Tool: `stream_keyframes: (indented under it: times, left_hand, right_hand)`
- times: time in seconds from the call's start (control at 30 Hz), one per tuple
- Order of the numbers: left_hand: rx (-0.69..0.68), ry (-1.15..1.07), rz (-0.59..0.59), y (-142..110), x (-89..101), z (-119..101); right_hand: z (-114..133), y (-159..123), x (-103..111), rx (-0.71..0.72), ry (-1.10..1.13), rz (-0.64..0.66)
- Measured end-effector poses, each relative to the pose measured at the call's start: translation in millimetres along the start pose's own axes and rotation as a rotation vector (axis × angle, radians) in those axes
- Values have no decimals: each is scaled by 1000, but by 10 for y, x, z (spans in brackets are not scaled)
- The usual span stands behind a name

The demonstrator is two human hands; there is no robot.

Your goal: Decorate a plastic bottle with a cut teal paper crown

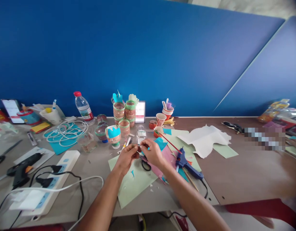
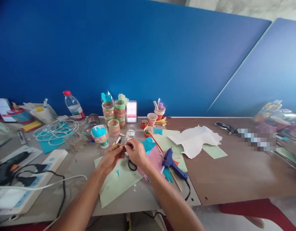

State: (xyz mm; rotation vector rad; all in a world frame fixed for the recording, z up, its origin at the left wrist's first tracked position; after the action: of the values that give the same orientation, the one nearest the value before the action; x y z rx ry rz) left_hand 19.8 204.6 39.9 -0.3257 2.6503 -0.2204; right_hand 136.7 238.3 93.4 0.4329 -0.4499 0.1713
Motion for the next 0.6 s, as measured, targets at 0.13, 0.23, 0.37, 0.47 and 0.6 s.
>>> stream_keyframes:
  times: [0.13, 0.23, 0.37, 0.47, 0.6]
  left_hand:
    - [-86, 67, -88, 19, 79, -50]
    - [-133, 145, -111, 28, 92, -83]
    - [-159, 239, -129, 26, 64, -115]
    - [-163, 296, -135, 21, 40, -124]
    - [-191, 349, -132, 23, 33, -127]
  right_hand:
    - [-64, 32, 16, -47, -54, 48]
    - [-90, 36, 16, -81, -92, 88]
    - [-76, 30, -3, -70, -134, 112]
    - [-72, 24, -29, -63, -132, 124]
    - [-102, 19, -43, -102, -28, 113]
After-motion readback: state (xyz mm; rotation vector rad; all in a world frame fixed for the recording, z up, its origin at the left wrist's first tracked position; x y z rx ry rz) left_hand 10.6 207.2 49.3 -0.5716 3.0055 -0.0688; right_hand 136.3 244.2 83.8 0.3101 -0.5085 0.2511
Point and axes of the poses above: each hand's wrist, its own y-axis towards the middle knuckle, its own x-axis out of the back of the hand, z = x × y, the point moved 7 cm from there along y, towards the middle knuckle, and after that the axes turned 7 degrees about -z, right-handed, at the moved point
